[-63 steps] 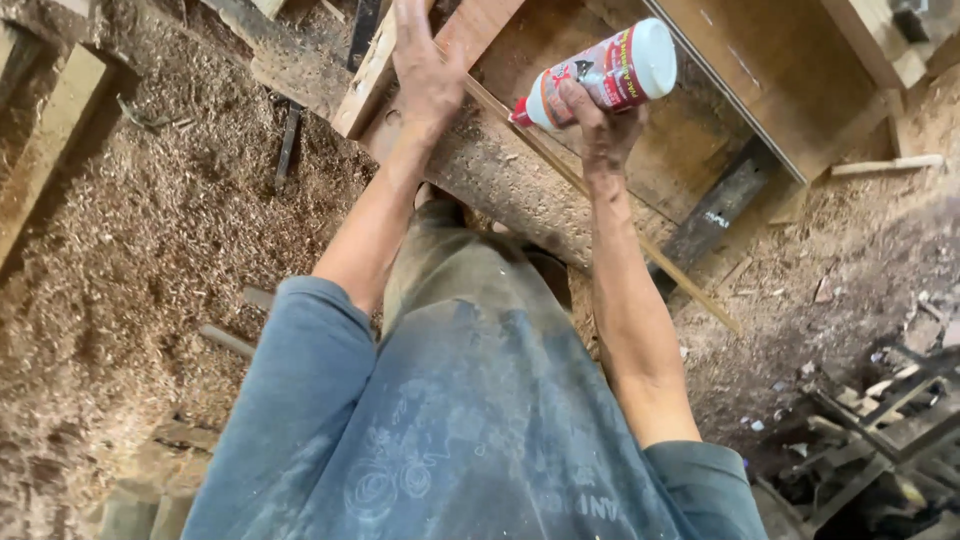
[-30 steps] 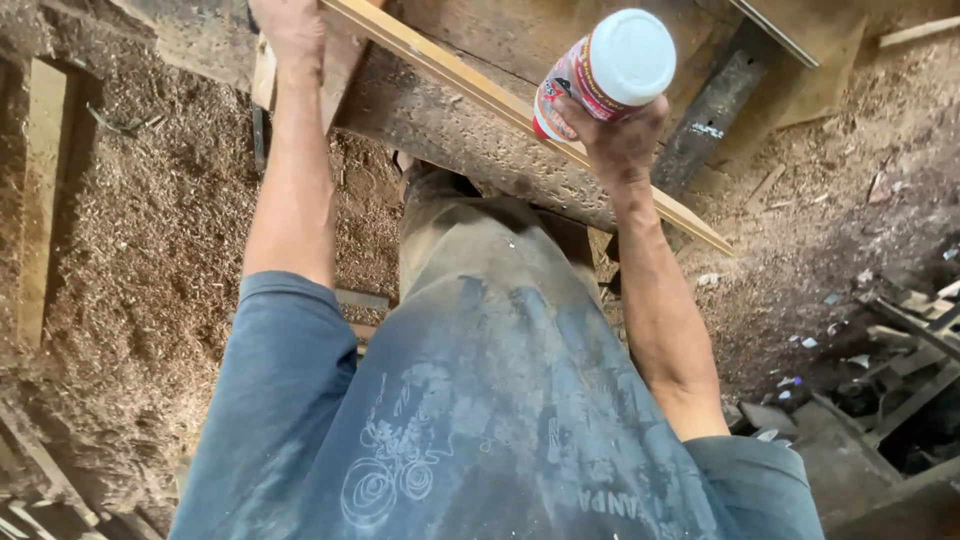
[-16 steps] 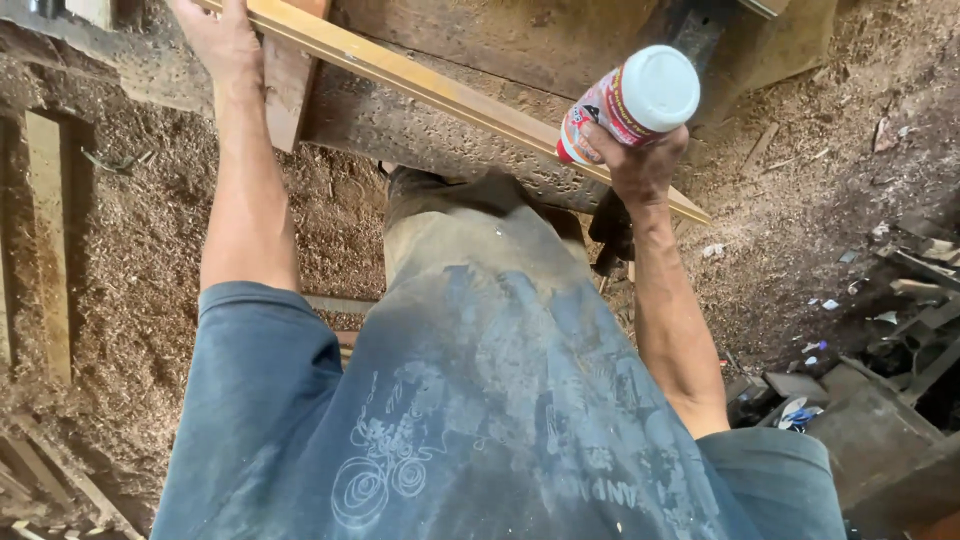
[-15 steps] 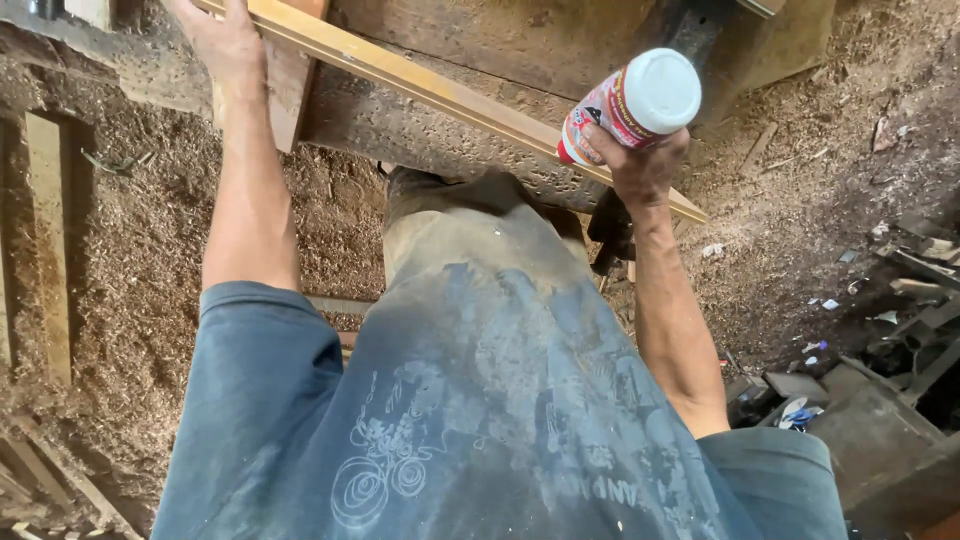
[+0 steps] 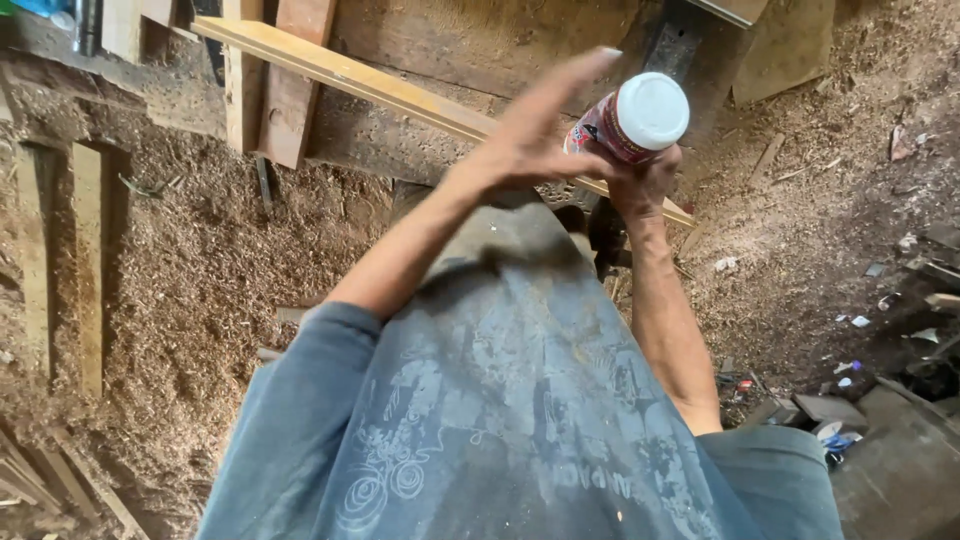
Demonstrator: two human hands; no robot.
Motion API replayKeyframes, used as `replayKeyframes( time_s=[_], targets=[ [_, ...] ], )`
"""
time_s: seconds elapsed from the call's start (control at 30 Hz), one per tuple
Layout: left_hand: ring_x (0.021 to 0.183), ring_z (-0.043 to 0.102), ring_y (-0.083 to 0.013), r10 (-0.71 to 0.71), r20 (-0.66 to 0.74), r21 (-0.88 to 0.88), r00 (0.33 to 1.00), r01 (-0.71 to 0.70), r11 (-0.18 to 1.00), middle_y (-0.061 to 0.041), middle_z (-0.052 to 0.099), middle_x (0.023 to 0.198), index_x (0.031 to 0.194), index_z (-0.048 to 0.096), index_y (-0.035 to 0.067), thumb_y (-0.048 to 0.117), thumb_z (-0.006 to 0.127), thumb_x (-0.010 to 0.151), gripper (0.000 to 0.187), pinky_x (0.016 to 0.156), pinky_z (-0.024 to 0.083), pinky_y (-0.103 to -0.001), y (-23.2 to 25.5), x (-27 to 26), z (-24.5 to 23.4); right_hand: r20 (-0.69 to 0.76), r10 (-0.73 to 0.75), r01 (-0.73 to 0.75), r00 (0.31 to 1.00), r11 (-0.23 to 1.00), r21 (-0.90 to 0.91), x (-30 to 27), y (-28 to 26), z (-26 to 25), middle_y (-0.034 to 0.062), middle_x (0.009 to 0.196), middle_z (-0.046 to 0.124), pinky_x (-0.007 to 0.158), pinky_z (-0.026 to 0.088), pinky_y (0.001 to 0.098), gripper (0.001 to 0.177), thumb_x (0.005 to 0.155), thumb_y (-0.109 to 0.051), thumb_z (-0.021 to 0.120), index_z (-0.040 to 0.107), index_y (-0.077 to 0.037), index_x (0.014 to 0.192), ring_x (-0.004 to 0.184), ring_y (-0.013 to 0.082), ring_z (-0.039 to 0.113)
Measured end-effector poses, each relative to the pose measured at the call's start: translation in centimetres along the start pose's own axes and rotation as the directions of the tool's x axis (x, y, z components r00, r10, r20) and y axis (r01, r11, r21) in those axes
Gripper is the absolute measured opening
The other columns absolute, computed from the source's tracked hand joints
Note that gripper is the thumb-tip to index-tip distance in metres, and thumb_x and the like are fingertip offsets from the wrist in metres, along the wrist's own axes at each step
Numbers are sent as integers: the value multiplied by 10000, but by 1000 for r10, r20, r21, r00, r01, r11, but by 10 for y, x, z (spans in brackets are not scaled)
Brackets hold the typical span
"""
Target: Applying wood glue to the edges of multiple wooden boards in a workshop environment.
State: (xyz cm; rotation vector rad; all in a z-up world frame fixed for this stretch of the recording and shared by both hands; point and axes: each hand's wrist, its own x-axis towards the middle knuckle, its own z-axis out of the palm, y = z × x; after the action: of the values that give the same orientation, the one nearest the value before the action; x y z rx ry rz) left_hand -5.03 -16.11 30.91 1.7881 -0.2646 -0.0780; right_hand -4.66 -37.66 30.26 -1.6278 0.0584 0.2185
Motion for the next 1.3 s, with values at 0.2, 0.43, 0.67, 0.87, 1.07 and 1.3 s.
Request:
replayKeyframes(
  time_s=[0.2,0.43,0.67,0.87,1.07,1.3],
  targets=[
    [1480,506,-390,-117,233,9,965,118,993,-139,437,1638,1587,195,254,332,992,815,1113,1181,427,-621,-4,53,56,-10,-143,140,990,977,-161,-2,14,-20,129,1001,698,782,556,370,306,832,-56,812,634,54,1056,914,223,611],
    [1339,630,-399,-89,296,61,951,75,995,-160,625,1492,1584,112,329,418,1023,786,1215,1086,501,-598,-6,72,76,22,-234,232,972,942,-241,-2,-1,-36,130,970,752,766,596,385,313,803,-17,874,692,50,1048,887,234,667],
    [1346,624,-364,-43,325,24,945,37,999,-144,594,1524,1592,145,302,377,998,750,1201,1112,498,-513,-5,88,102,0,-155,150,988,958,-242,-3,-5,-59,171,1085,759,907,626,401,395,758,14,899,702,61,1098,1006,255,702],
    [1234,691,-348,9,342,27,940,-19,999,-133,672,1392,1582,152,291,478,964,753,1175,1016,545,-428,-8,103,135,-85,-135,104,987,950,-295,-3,5,-91,137,1057,760,873,610,390,441,710,-25,920,689,24,1082,977,233,688],
    [1142,713,-331,30,353,-9,935,-28,1000,-98,709,1263,1577,179,258,492,932,761,1135,931,561,-440,-12,115,165,-35,-112,95,993,943,-320,-2,2,-117,164,1112,749,938,605,405,424,775,9,863,669,49,1149,1042,276,690],
    [1378,597,-400,15,431,2,902,-18,1000,-201,489,1594,1601,76,243,459,991,774,1252,1124,481,-583,-19,128,204,27,-143,145,989,968,-205,-4,-15,-137,186,1265,693,1102,560,455,445,912,18,796,578,50,1298,1200,315,663]
  ],
)
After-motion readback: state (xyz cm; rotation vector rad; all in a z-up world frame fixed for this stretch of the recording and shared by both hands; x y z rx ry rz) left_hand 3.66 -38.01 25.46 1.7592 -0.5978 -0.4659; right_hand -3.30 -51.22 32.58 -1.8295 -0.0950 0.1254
